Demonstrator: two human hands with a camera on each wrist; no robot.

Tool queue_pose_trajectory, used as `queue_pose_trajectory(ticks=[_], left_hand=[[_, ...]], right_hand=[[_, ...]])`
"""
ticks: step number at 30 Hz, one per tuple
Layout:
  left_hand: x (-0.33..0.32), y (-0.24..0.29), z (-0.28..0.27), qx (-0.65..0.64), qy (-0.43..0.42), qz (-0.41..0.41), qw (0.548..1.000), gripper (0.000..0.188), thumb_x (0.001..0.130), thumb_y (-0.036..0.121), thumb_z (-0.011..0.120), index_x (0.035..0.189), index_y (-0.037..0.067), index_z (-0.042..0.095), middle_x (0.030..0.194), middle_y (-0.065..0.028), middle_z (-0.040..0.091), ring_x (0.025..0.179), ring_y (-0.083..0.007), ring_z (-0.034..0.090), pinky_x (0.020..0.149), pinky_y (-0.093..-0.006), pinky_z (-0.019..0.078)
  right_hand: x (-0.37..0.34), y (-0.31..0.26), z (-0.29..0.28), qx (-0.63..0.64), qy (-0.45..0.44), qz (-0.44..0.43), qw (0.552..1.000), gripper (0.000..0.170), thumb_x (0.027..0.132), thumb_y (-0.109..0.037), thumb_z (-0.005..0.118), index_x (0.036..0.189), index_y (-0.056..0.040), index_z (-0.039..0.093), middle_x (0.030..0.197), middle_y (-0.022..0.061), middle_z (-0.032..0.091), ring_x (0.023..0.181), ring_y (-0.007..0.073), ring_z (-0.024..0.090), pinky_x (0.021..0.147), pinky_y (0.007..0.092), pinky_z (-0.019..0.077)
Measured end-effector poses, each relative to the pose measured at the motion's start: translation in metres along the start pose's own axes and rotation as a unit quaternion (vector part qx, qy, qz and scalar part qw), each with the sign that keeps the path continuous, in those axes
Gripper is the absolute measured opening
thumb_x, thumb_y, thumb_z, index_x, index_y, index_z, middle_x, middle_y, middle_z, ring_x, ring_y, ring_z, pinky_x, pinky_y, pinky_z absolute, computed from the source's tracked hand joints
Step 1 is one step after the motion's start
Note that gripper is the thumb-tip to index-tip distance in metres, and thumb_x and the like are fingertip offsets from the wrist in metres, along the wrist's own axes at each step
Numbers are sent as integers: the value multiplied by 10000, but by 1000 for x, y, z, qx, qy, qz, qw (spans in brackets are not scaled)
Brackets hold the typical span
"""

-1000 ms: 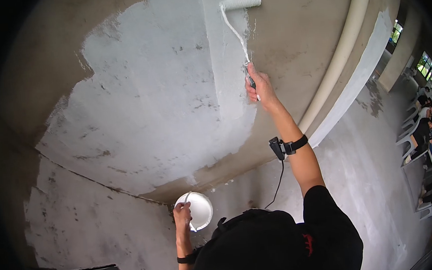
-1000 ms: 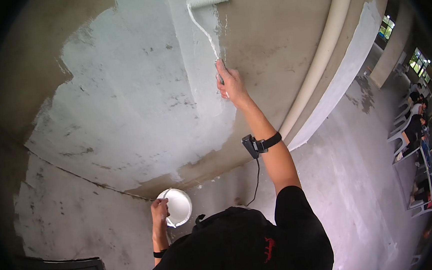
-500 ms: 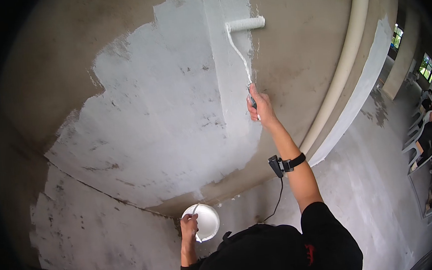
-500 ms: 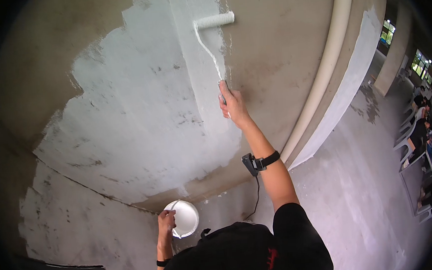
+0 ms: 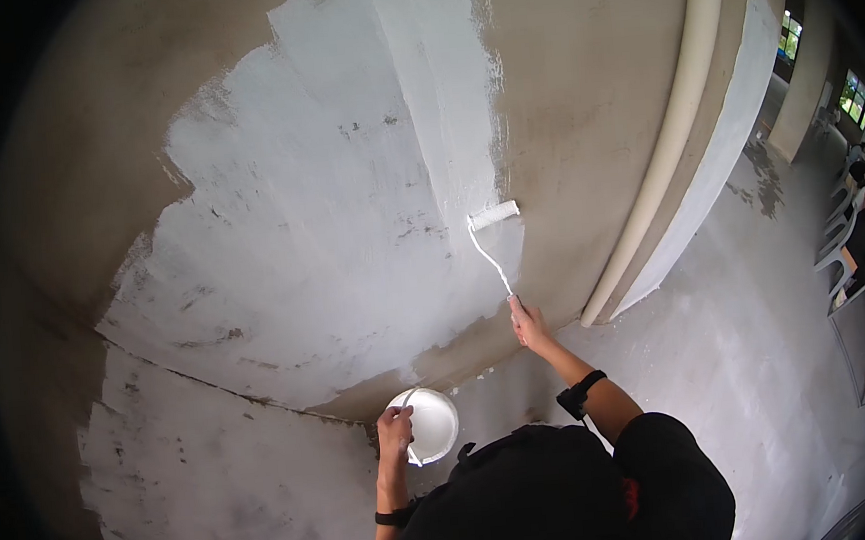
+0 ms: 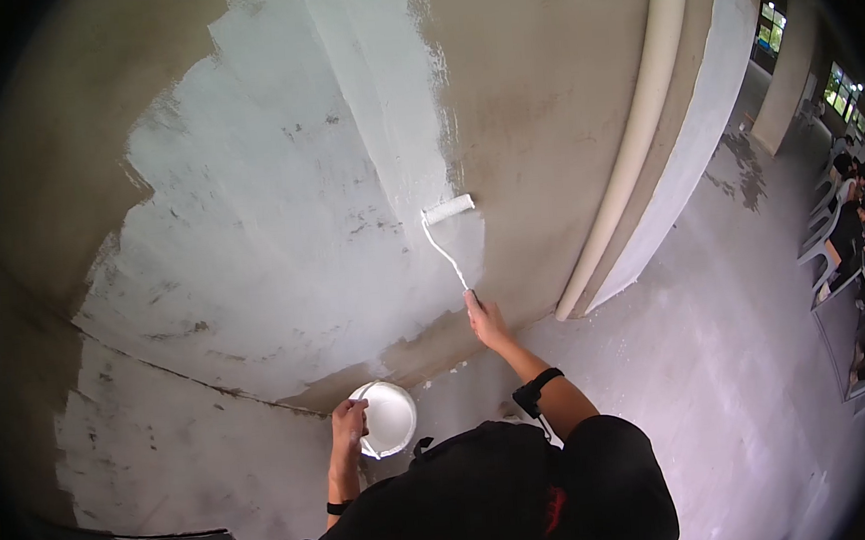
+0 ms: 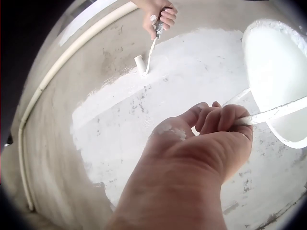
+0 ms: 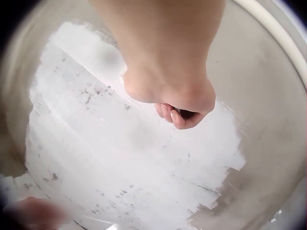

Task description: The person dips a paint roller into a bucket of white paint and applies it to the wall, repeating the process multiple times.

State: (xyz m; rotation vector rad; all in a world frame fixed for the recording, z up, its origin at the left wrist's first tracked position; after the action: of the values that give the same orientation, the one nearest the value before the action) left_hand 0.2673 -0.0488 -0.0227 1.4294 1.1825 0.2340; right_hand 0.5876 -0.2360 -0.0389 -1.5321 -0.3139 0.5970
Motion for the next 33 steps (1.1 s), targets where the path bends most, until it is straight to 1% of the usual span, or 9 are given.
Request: queue_pose_trajectory(ticks=[2, 6, 9, 11, 16, 23, 26, 28, 33], left_hand=[[-7, 8, 5, -25, -9, 21, 999, 158, 852, 171, 627, 780, 40, 577, 577, 30, 439, 452, -73, 381, 405, -245, 311], [-12, 13, 8, -31, -20, 5, 999, 169, 859, 161, 622, 751, 45, 563, 567, 34, 415, 443, -72, 356, 405, -247, 298], [-13, 14, 8, -45, -7, -4, 999, 172, 863, 154, 618, 746, 44, 557, 571, 34, 411, 441, -68, 351, 394, -243, 281], [-12, 11, 7, -43, -6, -3, 999, 174, 864, 156, 619, 747, 43, 556, 572, 34, 411, 441, -68, 351, 392, -242, 279], [-8, 3, 4, -59, 1, -10, 998, 184, 868, 165, 621, 749, 42, 555, 571, 31, 410, 436, -69, 349, 389, -243, 279], [-8, 1, 1, -35, -1, 2, 999, 186, 869, 168, 622, 758, 32, 561, 577, 31, 426, 437, -68, 360, 388, -245, 283], [-3, -7, -1, -32, 12, 8, 999, 184, 867, 167, 625, 757, 33, 562, 571, 32, 420, 438, -67, 357, 388, -245, 281], [3, -12, -5, -16, -4, 1, 1000, 231, 837, 210, 654, 880, -14, 614, 593, -20, 516, 458, -108, 478, 410, -272, 364], [2, -16, -6, -27, -4, 10, 1000, 243, 830, 216, 657, 880, -18, 614, 596, -25, 523, 459, -112, 483, 411, -275, 367]], right_hand=[[-2, 45, -4, -35, 30, 18, 999, 607, 947, -574, 444, 573, -96, 425, 470, -12, 385, 410, 112, 385, 405, 306, 299], [-4, 87, -4, -15, 76, -15, 997, 570, 927, -568, 514, 565, -138, 417, 480, -52, 349, 394, 69, 322, 361, 270, 233], [-8, 102, -8, -35, 85, -16, 996, 565, 938, -552, 503, 567, -135, 410, 486, -56, 351, 411, 71, 334, 379, 274, 240], [-5, 110, -13, -115, 86, -33, 989, 637, 942, -555, 450, 646, 8, 468, 521, 49, 404, 509, 162, 433, 492, 376, 339], [1, 86, -17, -99, 72, 16, 992, 633, 943, -555, 455, 605, -19, 463, 509, 31, 413, 485, 146, 420, 474, 353, 331], [25, -11, -13, -36, 52, -113, 992, 592, 964, -543, 450, 558, -115, 397, 467, -15, 383, 368, 91, 357, 354, 256, 268], [25, -76, -10, -40, 51, -122, 990, 610, 963, -521, 459, 553, -69, 442, 480, -2, 395, 456, 116, 397, 453, 310, 323], [27, -112, -8, -29, 45, -136, 989, 607, 960, -528, 462, 551, -81, 434, 480, -8, 389, 442, 109, 386, 437, 298, 316], [34, -197, -5, 40, 25, -135, 990, 592, 933, -610, 457, 608, -118, 403, 476, -34, 349, 372, 69, 316, 359, 243, 253]])
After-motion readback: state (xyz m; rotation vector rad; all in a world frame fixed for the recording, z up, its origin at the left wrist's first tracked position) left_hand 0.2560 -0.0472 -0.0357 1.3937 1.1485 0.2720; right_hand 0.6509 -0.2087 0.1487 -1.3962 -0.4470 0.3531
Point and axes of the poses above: each hand's wrist, its own x-axis towards the middle knuckle, its own z-axis out of the palm, y = z × x, the point moved 4 cm from there along x, towards the middle knuckle
